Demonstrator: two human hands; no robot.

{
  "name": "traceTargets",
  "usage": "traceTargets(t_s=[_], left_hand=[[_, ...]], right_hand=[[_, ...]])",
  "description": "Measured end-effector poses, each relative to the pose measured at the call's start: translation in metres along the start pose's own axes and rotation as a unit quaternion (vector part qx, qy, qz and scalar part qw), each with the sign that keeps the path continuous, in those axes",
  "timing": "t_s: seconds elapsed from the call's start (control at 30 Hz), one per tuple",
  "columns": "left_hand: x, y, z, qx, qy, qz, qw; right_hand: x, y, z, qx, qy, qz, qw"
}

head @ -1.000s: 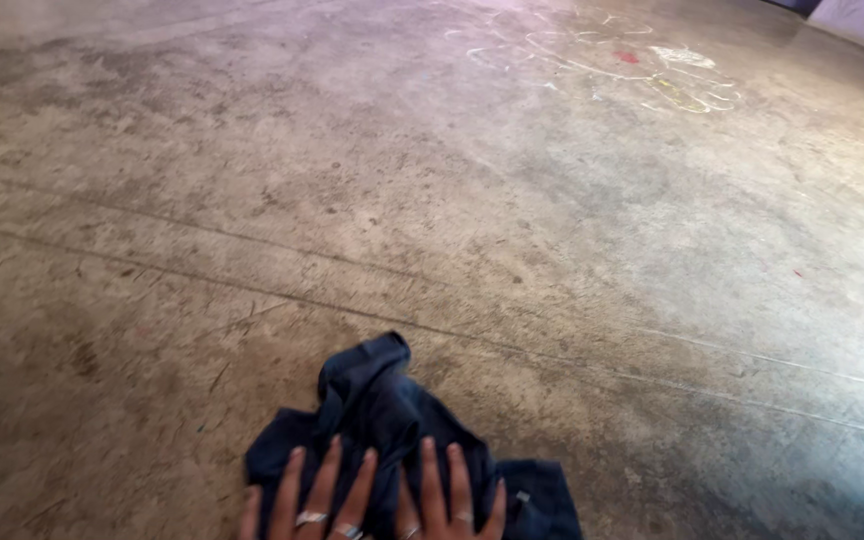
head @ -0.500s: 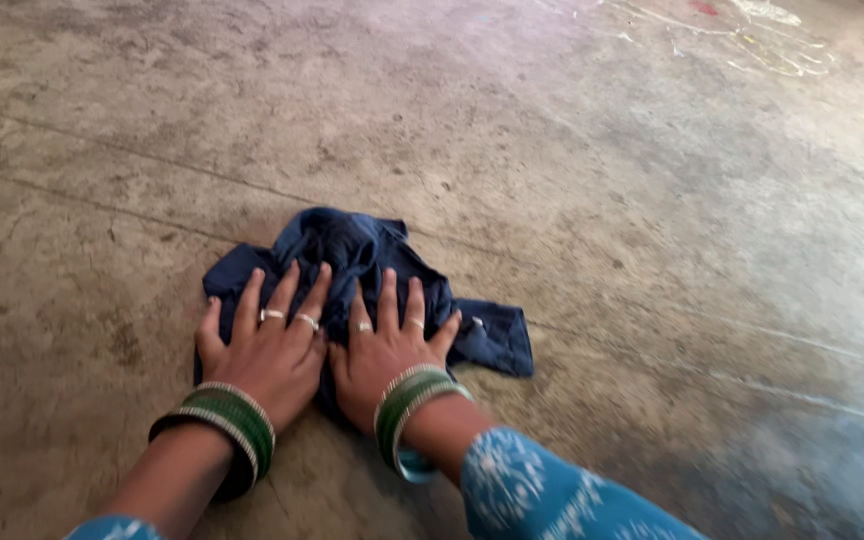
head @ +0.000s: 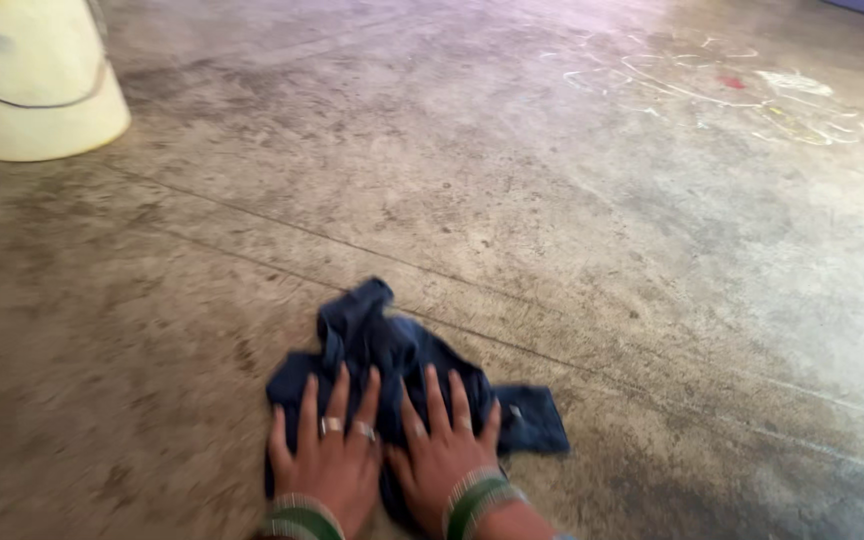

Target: The person wipes a tiled floor with a dark blue cloth, moving in a repetitive scrubbing motion. They briefly pick up a yellow bucket and place it down before resuming the wiping action across the floor surface.

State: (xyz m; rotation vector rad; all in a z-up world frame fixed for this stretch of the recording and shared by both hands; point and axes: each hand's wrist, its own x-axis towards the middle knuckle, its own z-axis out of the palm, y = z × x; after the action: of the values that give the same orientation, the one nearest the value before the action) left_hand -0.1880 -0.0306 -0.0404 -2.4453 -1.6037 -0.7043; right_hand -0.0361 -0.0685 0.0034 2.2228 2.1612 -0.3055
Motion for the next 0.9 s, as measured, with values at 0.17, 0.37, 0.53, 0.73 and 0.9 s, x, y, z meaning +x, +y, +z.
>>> traceTargets(t_s=[0.17, 0.37, 0.53, 0.73, 0.9], left_hand=[[-0.087, -0.017, -0.004, 0.064, 0.188, 0.078, 0.977], [-0.056, -0.068, -0.021, 0.009, 0.0, 0.095, 0.995], [0.037, -0.112, -0.016, 0.116, -0.129, 0.061, 0.983], [0.116, -0.157, 0.024, 0.061, -0.173, -0.031, 0.983], [0.1, -0.141, 0.016, 0.144, -0.162, -0.028, 0.976]], right_hand=[[-0.055, -0.018, 0.064, -0.157, 0.347, -0.04, 0.924], [-0.04, -0.035, 0.048, -0.021, 0.154, -0.103, 0.982], [0.057, -0.074, -0.012, 0.045, 0.029, -0.065, 0.996], [0.151, -0.095, -0.027, 0.037, -0.012, -0.015, 0.999], [0.133, -0.095, -0.029, 0.032, 0.005, -0.032, 0.999]])
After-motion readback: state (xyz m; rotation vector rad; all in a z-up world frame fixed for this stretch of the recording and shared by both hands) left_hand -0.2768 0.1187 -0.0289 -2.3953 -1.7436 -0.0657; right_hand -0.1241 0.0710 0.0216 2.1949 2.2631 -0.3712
